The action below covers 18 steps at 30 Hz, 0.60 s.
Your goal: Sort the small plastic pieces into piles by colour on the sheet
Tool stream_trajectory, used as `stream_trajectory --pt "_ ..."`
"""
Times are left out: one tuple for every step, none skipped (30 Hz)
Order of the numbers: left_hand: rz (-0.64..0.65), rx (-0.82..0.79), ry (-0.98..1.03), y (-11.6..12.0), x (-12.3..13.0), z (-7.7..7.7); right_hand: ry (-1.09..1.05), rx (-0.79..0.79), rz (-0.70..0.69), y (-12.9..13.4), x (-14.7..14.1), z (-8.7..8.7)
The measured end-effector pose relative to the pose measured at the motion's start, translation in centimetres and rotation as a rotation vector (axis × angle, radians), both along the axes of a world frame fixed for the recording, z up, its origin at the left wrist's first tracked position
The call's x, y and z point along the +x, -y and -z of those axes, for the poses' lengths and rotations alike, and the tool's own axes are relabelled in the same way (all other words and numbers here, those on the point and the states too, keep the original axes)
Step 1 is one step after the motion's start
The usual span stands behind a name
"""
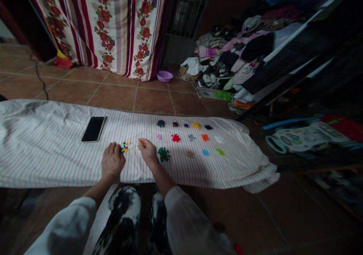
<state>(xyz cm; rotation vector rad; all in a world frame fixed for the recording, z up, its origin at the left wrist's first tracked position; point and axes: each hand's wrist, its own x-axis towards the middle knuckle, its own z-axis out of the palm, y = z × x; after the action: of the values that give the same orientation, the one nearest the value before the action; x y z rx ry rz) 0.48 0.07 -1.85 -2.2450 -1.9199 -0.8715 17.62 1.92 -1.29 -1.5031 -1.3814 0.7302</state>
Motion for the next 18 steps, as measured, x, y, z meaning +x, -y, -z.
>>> stream_trajectory --pt "-0.002 -0.004 0.007 0.0 0.0 0.0 -0.003 -0.002 0.005 0.0 0.0 0.0" --pt "-0.002 -0.008 0.012 0.0 0.0 -0.1 -0.009 -0.006 0.010 0.1 0.1 0.0" --pt "-0.001 -0.010 0.013 0.0 0.1 -0.1 -0.016 -0.010 0.013 0.0 0.1 -0.1" --pt "0.000 -0.010 0.012 0.0 0.1 -0.1 -0.022 -0.013 0.014 0.0 0.1 -0.1" --pt "0.001 -0.008 0.011 0.0 0.1 0.0 -0.028 -0.014 0.014 0.0 0.2 -0.1" --pt "0.003 -0.003 0.008 0.0 0.0 0.0 -0.033 -0.015 0.015 -0.1 0.2 -0.1" --pt "0.004 0.003 0.002 0.0 0.0 0.0 -0.037 -0.015 0.016 -0.1 0.3 -0.1" --pt "0.005 0.009 -0.008 0.0 0.0 0.0 -0.039 -0.015 0.018 -0.1 0.3 -0.1" --pt "0.005 0.017 -0.019 0.0 0.0 0.1 -0.038 -0.014 0.023 -0.1 0.4 -0.2" --pt "0.005 0.023 -0.030 0.0 -0.1 0.1 -0.034 -0.010 0.028 -0.1 0.5 -0.2" --pt "0.007 0.027 -0.040 0.0 -0.1 0.1 -0.027 -0.006 0.036 -0.1 0.6 -0.3" --pt "0.008 0.031 -0.044 -0.1 -0.2 0.1 -0.018 -0.001 0.043 -0.1 0.7 -0.4" --pt "0.010 0.033 -0.043 -0.1 -0.2 0.2 -0.009 0.004 0.051 0.0 0.8 -0.5" --pt "0.013 0.035 -0.036 -0.1 -0.2 0.2 -0.002 0.009 0.058 0.0 0.9 -0.6" --pt "0.015 0.036 -0.026 -0.2 -0.2 0.2 -0.001 0.011 0.066 0.0 1.1 -0.8" --pt "0.019 0.038 -0.016 -0.2 -0.2 0.2 -0.003 0.013 0.074 0.0 1.2 -1.0" --pt "0.021 0.039 -0.006 -0.2 -0.2 0.2 -0.010 0.013 0.081 -0.1 1.4 -1.1" --pt "0.023 0.042 0.002 -0.1 -0.2 0.2 -0.018 0.014 0.087 -0.1 1.7 -1.3"
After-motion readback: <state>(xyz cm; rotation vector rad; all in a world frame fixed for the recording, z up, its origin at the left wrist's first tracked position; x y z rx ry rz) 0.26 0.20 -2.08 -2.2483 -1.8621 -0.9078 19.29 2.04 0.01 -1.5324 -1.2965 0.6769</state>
